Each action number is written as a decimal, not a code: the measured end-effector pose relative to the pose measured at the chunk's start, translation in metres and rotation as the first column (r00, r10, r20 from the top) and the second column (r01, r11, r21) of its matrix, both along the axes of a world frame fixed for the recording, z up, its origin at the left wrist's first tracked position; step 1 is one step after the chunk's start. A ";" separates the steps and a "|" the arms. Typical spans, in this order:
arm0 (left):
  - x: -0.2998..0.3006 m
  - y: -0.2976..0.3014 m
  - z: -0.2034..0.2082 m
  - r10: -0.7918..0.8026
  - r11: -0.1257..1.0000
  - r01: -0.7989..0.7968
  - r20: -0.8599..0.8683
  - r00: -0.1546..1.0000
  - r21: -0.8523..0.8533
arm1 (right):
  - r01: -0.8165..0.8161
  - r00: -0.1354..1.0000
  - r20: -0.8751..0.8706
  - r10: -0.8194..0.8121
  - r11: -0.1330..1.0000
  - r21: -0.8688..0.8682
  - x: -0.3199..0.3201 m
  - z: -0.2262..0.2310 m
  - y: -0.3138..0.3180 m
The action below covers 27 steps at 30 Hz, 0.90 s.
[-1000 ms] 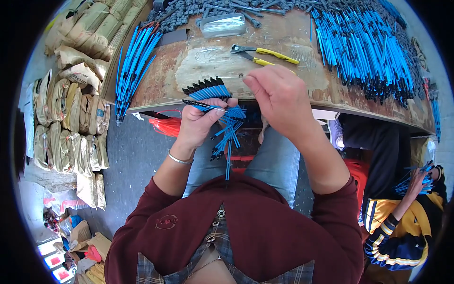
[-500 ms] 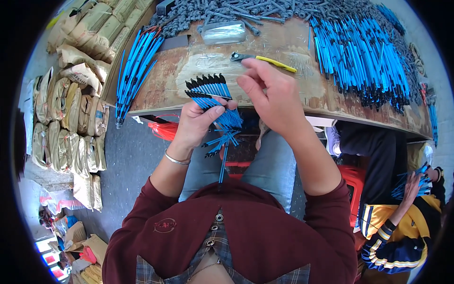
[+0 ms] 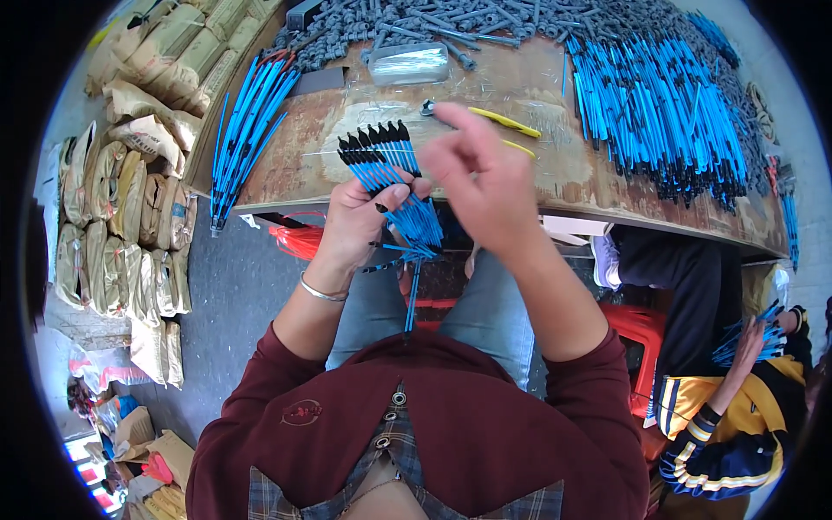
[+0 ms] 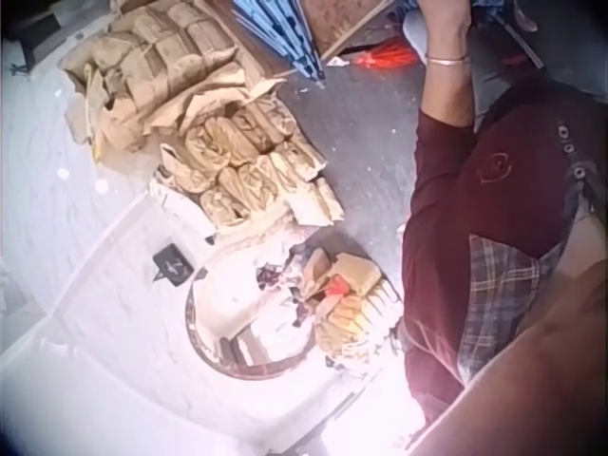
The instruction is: The person threads wire through umbrella ribs, mounts the ribs onto a central plastic hub, tightens and cuts the wire using pliers, and spreads open the assembled umbrella frame by hand.
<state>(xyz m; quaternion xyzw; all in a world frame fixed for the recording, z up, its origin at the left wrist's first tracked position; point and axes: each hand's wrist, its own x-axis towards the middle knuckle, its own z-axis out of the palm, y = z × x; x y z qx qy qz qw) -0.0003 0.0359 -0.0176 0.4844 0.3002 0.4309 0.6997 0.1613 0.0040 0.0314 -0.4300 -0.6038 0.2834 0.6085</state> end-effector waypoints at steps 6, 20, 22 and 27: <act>0.002 -0.004 -0.002 0.040 0.994 -0.039 -0.011 0.999 0.107 | -0.076 0.992 0.105 0.077 0.997 -0.007 -0.015 -0.011 0.010; -0.005 0.002 -0.001 -0.040 0.999 0.044 0.120 0.992 -0.031 | 0.029 0.985 -0.170 -0.032 0.999 -0.017 -0.008 -0.020 0.013; -0.008 0.001 0.005 -0.033 0.994 0.047 0.134 0.990 -0.101 | 0.074 0.976 -0.202 -0.077 0.997 -0.024 -0.001 -0.022 0.013; -0.009 0.009 0.010 0.001 0.986 0.016 0.103 0.995 -0.168 | -0.015 0.977 -0.213 0.015 1.000 0.001 0.009 -0.037 0.006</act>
